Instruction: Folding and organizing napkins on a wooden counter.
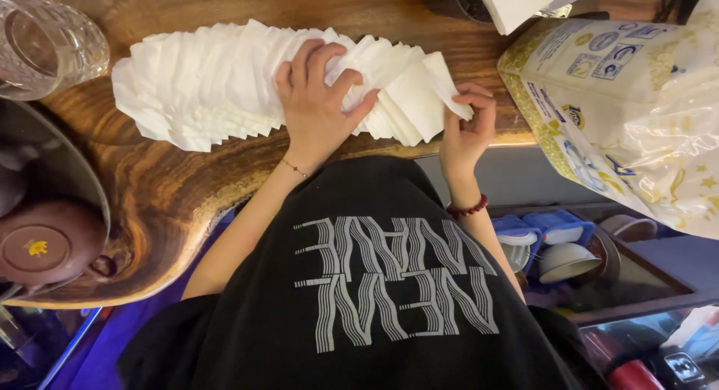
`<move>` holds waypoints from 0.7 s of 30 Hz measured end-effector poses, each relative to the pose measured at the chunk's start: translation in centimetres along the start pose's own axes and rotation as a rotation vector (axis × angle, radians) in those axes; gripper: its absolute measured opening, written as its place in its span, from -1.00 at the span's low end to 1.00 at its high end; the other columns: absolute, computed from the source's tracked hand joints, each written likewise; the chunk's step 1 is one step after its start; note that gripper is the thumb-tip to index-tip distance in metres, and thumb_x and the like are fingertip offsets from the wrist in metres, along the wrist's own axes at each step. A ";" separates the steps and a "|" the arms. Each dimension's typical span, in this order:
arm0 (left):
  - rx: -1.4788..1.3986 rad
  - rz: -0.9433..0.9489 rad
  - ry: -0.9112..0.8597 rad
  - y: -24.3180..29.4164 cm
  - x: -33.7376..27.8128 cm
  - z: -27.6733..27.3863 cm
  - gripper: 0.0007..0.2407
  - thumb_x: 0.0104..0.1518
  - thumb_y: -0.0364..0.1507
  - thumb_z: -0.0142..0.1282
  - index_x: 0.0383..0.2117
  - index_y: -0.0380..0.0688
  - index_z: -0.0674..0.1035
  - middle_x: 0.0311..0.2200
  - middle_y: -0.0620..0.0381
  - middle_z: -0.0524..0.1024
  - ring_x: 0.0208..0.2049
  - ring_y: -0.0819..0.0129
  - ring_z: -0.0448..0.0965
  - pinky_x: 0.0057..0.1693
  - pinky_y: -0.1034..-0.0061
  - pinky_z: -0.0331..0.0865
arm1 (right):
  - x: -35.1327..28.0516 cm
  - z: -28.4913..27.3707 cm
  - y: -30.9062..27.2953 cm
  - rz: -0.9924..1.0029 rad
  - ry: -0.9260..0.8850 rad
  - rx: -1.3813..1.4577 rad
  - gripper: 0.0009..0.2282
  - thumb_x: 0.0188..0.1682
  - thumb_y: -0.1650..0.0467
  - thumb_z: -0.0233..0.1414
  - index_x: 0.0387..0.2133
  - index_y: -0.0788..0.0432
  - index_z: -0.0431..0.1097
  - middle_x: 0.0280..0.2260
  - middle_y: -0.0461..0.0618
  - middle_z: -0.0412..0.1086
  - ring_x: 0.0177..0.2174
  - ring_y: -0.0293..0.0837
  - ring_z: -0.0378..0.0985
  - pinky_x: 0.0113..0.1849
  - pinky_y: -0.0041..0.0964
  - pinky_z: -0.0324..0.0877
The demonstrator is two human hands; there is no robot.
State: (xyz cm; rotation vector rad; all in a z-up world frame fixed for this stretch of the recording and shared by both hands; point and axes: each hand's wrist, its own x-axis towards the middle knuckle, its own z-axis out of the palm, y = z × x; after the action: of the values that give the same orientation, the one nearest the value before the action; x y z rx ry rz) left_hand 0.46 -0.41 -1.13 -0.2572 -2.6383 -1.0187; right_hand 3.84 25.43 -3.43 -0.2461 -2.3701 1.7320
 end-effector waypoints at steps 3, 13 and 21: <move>0.012 0.004 -0.001 0.1 0.0 0.0 -0.78 0.13 -0.23 0.41 -0.36 0.06 0.57 0.06 0.18 0.39 0.25 0.15 0.28 0.28 0.20 0.02 | 0.1 0.2 -0.2 -0.040 -0.029 -0.064 -0.80 0.09 0.70 0.08 -0.16 0.25 0.28 0.00 0.07 0.32 -0.09 -0.24 0.42 -0.23 -0.47 0.38; 0.000 -0.008 -0.012 0.1 0.1 -0.3 -0.79 0.14 -0.21 0.39 -0.34 0.06 0.59 0.05 0.17 0.40 0.24 0.15 0.28 0.26 0.20 0.04 | 0.8 3.9 -8.2 -0.360 -0.103 -0.645 -0.59 -0.10 0.45 0.28 0.01 0.18 0.34 -0.02 0.05 0.27 -0.06 0.01 0.37 -0.05 -0.13 0.23; 0.010 -0.004 0.013 0.1 0.1 -0.5 -0.80 0.12 -0.21 0.39 -0.32 0.08 0.59 0.05 0.18 0.40 0.23 0.14 0.28 0.24 0.18 0.04 | -0.1 4.8 -5.9 -0.436 -0.285 -0.720 -0.69 -0.07 0.38 0.38 -0.11 0.08 0.46 -0.13 -0.01 0.36 -0.07 -0.01 0.40 -0.01 -0.11 0.18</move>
State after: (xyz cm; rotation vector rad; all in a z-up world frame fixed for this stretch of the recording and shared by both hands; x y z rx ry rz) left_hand 0.47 -0.65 -0.70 -0.2427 -2.6322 -1.0041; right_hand 2.56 19.21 0.74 0.4219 -2.8775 0.7225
